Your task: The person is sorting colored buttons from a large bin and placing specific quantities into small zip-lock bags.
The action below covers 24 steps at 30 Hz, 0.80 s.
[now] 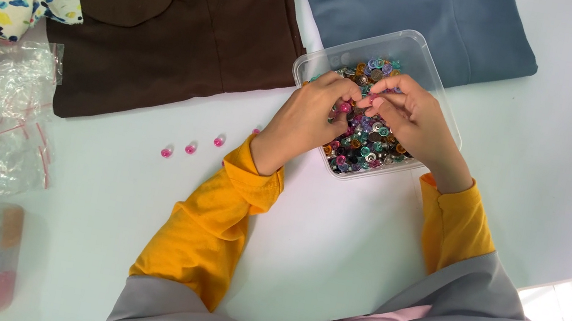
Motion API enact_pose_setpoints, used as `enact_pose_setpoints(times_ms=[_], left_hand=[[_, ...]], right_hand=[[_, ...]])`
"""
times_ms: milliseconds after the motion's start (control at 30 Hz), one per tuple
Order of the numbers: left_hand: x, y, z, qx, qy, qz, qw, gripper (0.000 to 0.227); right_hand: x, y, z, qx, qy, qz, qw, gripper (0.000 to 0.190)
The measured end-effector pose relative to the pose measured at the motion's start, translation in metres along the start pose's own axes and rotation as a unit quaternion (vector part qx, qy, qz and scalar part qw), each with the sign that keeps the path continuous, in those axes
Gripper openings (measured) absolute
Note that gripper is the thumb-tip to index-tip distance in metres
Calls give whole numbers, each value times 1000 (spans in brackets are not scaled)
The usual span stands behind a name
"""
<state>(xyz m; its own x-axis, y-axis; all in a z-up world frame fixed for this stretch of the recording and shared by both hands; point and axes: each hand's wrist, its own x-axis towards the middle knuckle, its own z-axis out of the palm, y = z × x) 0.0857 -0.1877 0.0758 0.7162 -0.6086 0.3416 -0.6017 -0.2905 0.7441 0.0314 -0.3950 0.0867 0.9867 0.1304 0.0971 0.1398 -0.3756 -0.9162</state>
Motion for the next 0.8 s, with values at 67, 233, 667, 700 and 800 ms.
enact_pose_setpoints(times_ms=[67,233,667,700,800], left_hand=[[-1,-3,2,-17,15,5,1000,29],[-6,-9,12,-56,67,30,996,19],[-105,-15,-13,91,284,125,946,23],[-121,-17,-20,115,266,126,949,20],[-167,-29,-51,190,237,108,947,18]], right_hand=[[0,-4,1,9,-13,3,1000,19],[-1,-2,1,2,-25,-18,1000,15],[-22,15,91,-321,239,-430,809,13],[-28,23,110,-285,216,-472,805,11],[-51,-40,140,-251,125,-529,801,7]])
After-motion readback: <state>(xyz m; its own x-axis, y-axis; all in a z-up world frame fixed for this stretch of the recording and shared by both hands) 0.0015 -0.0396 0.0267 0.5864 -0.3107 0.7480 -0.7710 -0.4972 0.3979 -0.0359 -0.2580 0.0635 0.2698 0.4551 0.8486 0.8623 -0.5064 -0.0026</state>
